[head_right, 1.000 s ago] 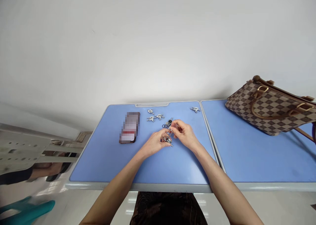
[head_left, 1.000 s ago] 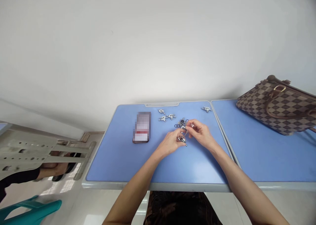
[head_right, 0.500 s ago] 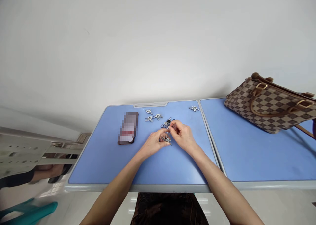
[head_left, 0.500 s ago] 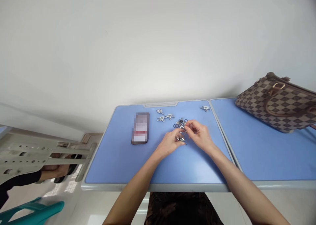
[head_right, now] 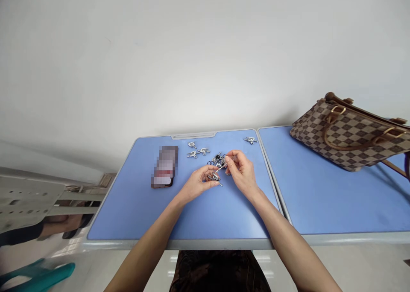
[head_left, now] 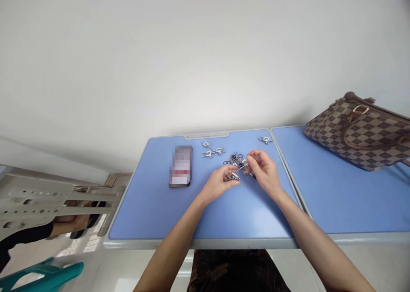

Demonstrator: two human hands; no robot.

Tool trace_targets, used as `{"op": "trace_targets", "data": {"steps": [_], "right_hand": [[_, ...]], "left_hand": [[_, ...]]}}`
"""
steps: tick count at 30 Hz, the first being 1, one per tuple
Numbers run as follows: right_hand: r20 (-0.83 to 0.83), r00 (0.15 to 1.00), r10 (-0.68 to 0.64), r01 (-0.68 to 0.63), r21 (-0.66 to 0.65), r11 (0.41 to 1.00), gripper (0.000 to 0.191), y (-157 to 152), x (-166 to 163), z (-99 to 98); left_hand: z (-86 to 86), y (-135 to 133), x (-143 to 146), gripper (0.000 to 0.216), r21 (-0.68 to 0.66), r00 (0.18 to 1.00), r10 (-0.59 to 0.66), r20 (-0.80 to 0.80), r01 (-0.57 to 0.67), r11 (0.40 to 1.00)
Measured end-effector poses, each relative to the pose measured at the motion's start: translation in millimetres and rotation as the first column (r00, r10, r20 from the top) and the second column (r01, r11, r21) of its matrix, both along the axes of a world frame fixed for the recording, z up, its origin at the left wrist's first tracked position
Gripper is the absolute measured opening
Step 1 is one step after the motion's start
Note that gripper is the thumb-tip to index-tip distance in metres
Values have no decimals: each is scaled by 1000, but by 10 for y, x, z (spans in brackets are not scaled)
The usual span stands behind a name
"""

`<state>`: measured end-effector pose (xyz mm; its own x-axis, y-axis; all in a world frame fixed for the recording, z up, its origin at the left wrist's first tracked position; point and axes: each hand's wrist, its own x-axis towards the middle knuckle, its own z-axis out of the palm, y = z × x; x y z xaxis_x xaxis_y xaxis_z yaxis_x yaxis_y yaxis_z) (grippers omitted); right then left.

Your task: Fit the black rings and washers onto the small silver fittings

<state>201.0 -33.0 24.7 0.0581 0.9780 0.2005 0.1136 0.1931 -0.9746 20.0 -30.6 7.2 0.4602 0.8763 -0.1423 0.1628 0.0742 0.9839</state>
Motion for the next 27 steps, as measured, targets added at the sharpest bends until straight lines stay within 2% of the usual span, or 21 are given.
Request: {"op": "trace_targets", "data": {"steps": [5,9,16,21,27], "right_hand": [[-77,997,-31,30,-15,999,21,1,13,31],[-90,995,-48,47,-16,999,21,-2,17,42],[-101,994,-44,43,-11,999,22,-26,6,65],[-106,993,-56,55,-11,998,22,-37,6,70],[-112,993,-45,45,-2,999,21,-46,7,61]], "left_hand": [[15,-4,-11,26,60,999,38,35,-40,997],[55,6,-24,24,67,997,41,67,-46,997],[123,34,-56,29,-38,962,-1,273,12,999],[160,28,-63,32,-133,955,4,298,37,990],[151,26,-49,25,-221,931,85,354,-5,975]]}}
